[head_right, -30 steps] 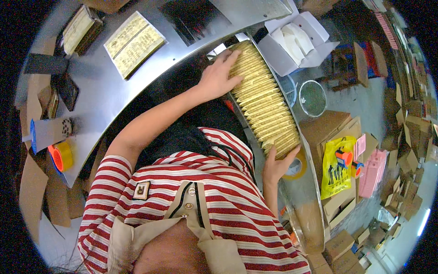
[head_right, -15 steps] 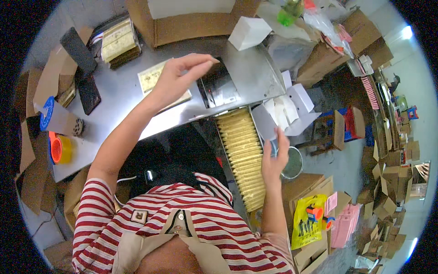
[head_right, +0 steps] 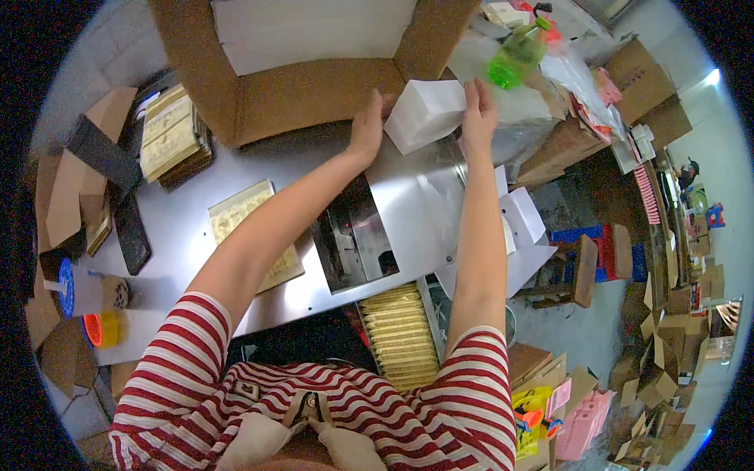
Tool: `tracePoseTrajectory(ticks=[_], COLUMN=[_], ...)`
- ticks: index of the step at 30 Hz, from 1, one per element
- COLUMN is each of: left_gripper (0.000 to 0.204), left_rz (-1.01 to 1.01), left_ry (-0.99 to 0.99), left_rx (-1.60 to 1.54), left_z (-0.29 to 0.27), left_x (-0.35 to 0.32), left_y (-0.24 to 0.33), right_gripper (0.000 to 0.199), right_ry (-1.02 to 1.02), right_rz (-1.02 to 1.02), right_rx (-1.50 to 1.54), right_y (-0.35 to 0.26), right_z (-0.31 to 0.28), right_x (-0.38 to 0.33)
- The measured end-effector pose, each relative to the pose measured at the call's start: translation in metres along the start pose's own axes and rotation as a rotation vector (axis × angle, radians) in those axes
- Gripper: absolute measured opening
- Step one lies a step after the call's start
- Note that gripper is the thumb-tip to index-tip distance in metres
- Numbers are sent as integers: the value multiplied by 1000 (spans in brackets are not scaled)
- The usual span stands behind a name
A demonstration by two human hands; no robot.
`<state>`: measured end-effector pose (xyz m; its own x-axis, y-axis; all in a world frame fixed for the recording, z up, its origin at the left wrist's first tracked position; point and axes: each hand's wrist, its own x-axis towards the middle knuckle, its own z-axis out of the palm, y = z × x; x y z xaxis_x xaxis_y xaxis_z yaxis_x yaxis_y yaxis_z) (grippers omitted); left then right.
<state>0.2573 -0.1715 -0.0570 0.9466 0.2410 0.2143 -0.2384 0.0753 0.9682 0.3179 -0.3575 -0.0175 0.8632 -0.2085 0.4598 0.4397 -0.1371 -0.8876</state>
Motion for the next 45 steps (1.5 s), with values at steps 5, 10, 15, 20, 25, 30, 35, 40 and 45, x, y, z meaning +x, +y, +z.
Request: tracePoseTrajectory(ticks=[5, 10, 15, 20, 25, 30, 35, 40, 45], left_gripper=[75, 85, 80, 75, 61, 43, 48, 60, 57], left_rz=[-134, -338, -432, -459, -255, 196, 496, 320, 360], left_ry=[111, 30, 227, 270, 135, -141, -74, -207, -304], left_rx=[104, -51, -247, -147, -235, 281, 1279, 1424, 1315], left_z=[26, 43, 59, 59, 12, -88, -219, -225, -217], left_x=[-18, -81, -76, -80, -70, -98, -160, -199, -218], left_y=[-9, 22, 21, 26, 18, 53, 65, 58, 70], right_gripper=[47, 43, 41, 41, 45, 42, 38, 32, 29], right_ry=[11, 94, 54, 57, 88, -3, 60, -66, -155], right_rz=[254, 274, 153, -124, -648, -540, -616, -493, -357], right_rx=[218, 160, 53, -328, -963, -1205, -1130, -1062, -997], right_y=[-4, -55, -48, -58, -111, -90, -78, -95, -103], right_z=[4, -27, -29, -37, 0, -5, 0, -3, -8], right_x=[-43, -115, -129, -129, -144, -157, -168, -161, -158])
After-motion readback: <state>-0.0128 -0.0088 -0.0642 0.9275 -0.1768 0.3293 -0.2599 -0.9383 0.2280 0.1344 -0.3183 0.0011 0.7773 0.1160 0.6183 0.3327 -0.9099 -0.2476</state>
